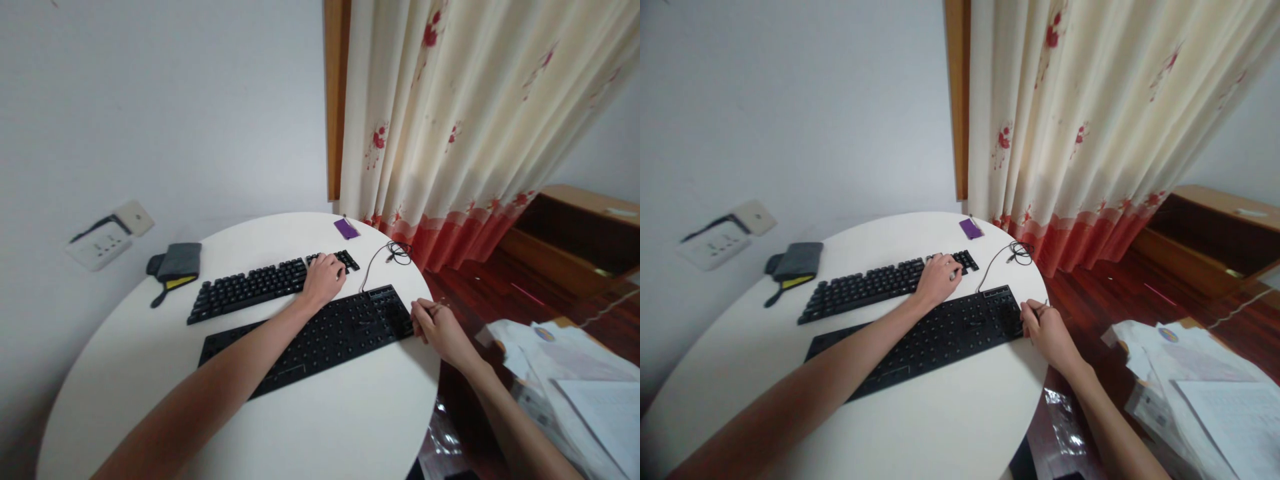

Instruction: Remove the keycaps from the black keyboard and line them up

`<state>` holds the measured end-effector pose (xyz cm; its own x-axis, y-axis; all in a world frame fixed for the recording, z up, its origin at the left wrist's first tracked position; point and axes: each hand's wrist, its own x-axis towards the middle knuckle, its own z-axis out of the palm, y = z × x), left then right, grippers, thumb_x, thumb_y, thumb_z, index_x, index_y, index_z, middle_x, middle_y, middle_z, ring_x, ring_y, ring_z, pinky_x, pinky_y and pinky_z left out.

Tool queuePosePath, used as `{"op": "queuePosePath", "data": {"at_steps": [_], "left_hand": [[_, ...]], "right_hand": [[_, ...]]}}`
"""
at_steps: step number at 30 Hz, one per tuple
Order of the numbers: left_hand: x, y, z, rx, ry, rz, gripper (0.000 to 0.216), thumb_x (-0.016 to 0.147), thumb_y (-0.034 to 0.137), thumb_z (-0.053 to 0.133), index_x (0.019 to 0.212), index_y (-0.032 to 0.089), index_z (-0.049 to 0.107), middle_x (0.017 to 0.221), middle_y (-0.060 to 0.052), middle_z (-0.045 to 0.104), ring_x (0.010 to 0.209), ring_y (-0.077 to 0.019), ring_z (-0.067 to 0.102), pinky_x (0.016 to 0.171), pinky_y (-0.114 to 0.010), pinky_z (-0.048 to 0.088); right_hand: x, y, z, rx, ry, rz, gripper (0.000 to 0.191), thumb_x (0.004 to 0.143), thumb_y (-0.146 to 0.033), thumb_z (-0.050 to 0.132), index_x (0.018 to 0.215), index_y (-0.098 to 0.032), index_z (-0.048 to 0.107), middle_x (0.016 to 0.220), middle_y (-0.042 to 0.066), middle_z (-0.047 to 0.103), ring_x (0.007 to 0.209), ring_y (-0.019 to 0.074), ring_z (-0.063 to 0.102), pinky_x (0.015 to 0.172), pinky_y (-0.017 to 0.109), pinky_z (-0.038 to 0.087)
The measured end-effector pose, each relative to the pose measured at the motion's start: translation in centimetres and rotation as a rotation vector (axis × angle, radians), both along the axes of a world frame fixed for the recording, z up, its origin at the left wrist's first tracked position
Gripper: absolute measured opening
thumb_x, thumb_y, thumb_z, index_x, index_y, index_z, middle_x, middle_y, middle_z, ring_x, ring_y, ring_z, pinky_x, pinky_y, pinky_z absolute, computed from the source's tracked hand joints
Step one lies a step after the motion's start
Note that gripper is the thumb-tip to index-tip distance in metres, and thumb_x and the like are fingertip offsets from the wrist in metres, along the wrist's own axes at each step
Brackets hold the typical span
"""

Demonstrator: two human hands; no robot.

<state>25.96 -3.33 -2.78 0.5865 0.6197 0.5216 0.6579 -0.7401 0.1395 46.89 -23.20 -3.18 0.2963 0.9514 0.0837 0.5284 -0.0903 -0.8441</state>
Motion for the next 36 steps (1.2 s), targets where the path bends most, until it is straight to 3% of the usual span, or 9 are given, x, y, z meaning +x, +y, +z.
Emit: {"op": "queuePosePath", "data": {"at_steps": [4, 9, 12, 16, 22, 26, 31, 36], "left_hand": [[-0.1, -0.1, 0.2, 0.012, -0.043, -0.039, 0.017, 0.089, 0.020, 0.054, 0.091, 0.021, 0.071, 0.095, -0.007, 0.064, 0.096, -0.0249, 0.052, 0.083, -0.041, 0.042], [0.1, 0.0, 0.3, -0.003, -0.159, -0.169, 0.021, 0.092, 0.017, 0.050, 0.102, 0.020, 0.069, 0.097, -0.005, 0.066, 0.096, -0.0227, 0.054, 0.088, -0.040, 0.044], [0.2, 0.0, 0.3, -0.019, -0.256, -0.278, 0.023, 0.094, 0.016, 0.048, 0.107, 0.019, 0.066, 0.101, -0.006, 0.067, 0.098, -0.0212, 0.056, 0.092, -0.040, 0.045], [0.1, -0.2, 0.6, -0.069, -0.378, -0.384, 0.023, 0.095, 0.020, 0.049, 0.115, 0.019, 0.061, 0.108, -0.008, 0.065, 0.101, -0.0204, 0.058, 0.094, -0.040, 0.046], [0.1, 0.0, 0.5, -0.125, -0.508, -0.452, 0.022, 0.087, 0.021, 0.064, 0.108, 0.017, 0.063, 0.101, -0.008, 0.065, 0.090, -0.0180, 0.063, 0.080, -0.033, 0.054], [0.2, 0.2, 0.2, -0.113, -0.490, -0.466, 0.015, 0.084, 0.016, 0.066, 0.099, 0.017, 0.066, 0.096, -0.007, 0.067, 0.088, -0.0178, 0.064, 0.079, -0.033, 0.055], [0.3, 0.4, -0.3, -0.109, -0.413, -0.439, 0.019, 0.085, 0.016, 0.065, 0.105, 0.018, 0.065, 0.099, -0.007, 0.068, 0.088, -0.0177, 0.065, 0.081, -0.034, 0.056], [0.7, 0.5, -0.8, -0.088, -0.354, -0.435, 0.017, 0.087, 0.015, 0.063, 0.103, 0.017, 0.067, 0.102, -0.008, 0.071, 0.095, -0.0198, 0.066, 0.089, -0.037, 0.054]], "right_hand": [[1.3, 0.2, -0.4, 0.045, 0.287, -0.039, 0.040, 0.091, -0.051, 0.045, 0.066, -0.019, 0.051, 0.045, -0.001, 0.054, 0.034, 0.0111, 0.044, 0.037, 0.023, 0.032], [1.1, 1.2, 2.3, 0.143, 0.398, -0.089, 0.039, 0.090, -0.049, 0.049, 0.066, -0.018, 0.053, 0.047, 0.001, 0.058, 0.035, 0.0099, 0.046, 0.037, 0.021, 0.032], [-0.6, 3.9, 4.0, 0.264, 0.373, -0.050, 0.040, 0.090, -0.050, 0.050, 0.067, -0.017, 0.055, 0.049, 0.000, 0.059, 0.035, 0.0091, 0.046, 0.037, 0.020, 0.033], [-3.7, 9.1, 4.9, 0.337, 0.269, 0.037, 0.039, 0.090, -0.050, 0.050, 0.070, -0.018, 0.056, 0.049, -0.001, 0.057, 0.036, 0.0095, 0.045, 0.038, 0.021, 0.033], [-6.1, 13.8, 4.0, 0.410, 0.173, 0.072, 0.038, 0.091, -0.048, 0.048, 0.070, -0.018, 0.059, 0.051, -0.002, 0.057, 0.042, 0.0114, 0.048, 0.046, 0.023, 0.038], [-5.8, 14.3, 2.6, 0.349, 0.233, 0.029, 0.038, 0.090, -0.048, 0.046, 0.072, -0.017, 0.061, 0.060, 0.002, 0.063, 0.051, 0.0134, 0.056, 0.051, 0.024, 0.044], [-5.4, 14.3, 1.5, 0.206, 0.433, 0.048, 0.036, 0.089, -0.046, 0.047, 0.082, -0.015, 0.064, 0.065, 0.006, 0.069, 0.053, 0.0160, 0.063, 0.051, 0.026, 0.050], [-5.8, 14.4, 0.8, 0.272, 0.463, -0.048, 0.035, 0.086, -0.044, 0.052, 0.072, -0.014, 0.063, 0.057, 0.007, 0.067, 0.047, 0.0158, 0.062, 0.046, 0.024, 0.047]]}}
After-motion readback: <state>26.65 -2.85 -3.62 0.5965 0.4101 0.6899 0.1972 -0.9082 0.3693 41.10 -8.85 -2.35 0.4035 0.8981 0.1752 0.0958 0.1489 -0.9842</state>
